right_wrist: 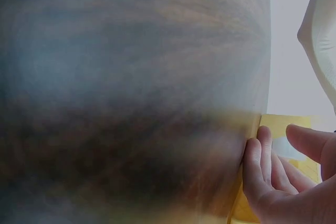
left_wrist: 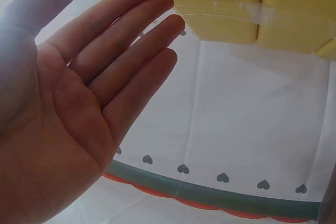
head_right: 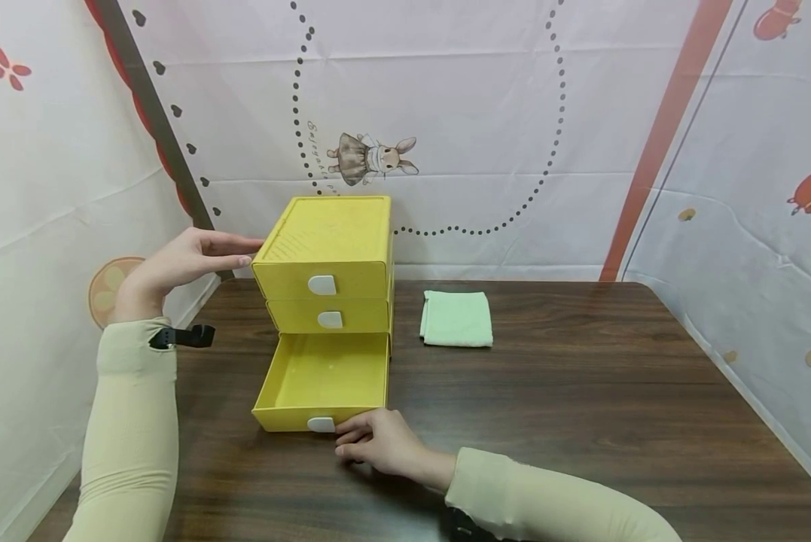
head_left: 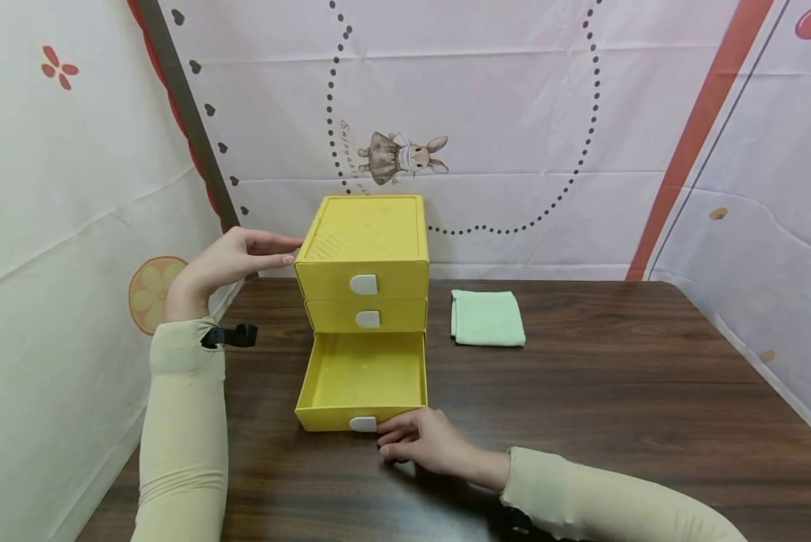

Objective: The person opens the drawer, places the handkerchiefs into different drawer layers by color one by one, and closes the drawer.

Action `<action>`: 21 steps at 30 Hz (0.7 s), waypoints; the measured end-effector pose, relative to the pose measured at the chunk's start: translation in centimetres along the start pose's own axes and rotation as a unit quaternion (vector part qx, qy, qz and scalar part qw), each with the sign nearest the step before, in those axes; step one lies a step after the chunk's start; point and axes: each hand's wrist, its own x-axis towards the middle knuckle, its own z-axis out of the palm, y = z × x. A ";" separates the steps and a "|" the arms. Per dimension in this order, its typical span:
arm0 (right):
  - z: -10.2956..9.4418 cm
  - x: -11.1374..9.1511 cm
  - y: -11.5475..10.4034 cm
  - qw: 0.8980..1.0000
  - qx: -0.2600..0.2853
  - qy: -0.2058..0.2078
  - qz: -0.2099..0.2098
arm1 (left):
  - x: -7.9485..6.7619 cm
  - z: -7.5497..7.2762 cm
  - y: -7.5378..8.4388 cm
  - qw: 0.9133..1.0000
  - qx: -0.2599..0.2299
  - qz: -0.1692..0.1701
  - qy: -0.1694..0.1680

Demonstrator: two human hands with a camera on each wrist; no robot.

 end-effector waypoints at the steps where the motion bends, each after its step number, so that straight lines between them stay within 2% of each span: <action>1: 0.0 0.0 0.0 1.000 -0.001 0.000 0.001 | 0.0 0.0 0.0 1.000 0.001 0.000 0.000; 13: -0.7 -0.5 0.2 1.000 0.003 -0.010 -0.002 | 0.0 0.0 0.1 1.000 0.003 0.000 0.002; 21: -2.5 -1.5 0.2 0.999 -0.038 -0.013 -0.014 | 0.0 0.0 -0.1 1.000 0.002 0.004 -0.002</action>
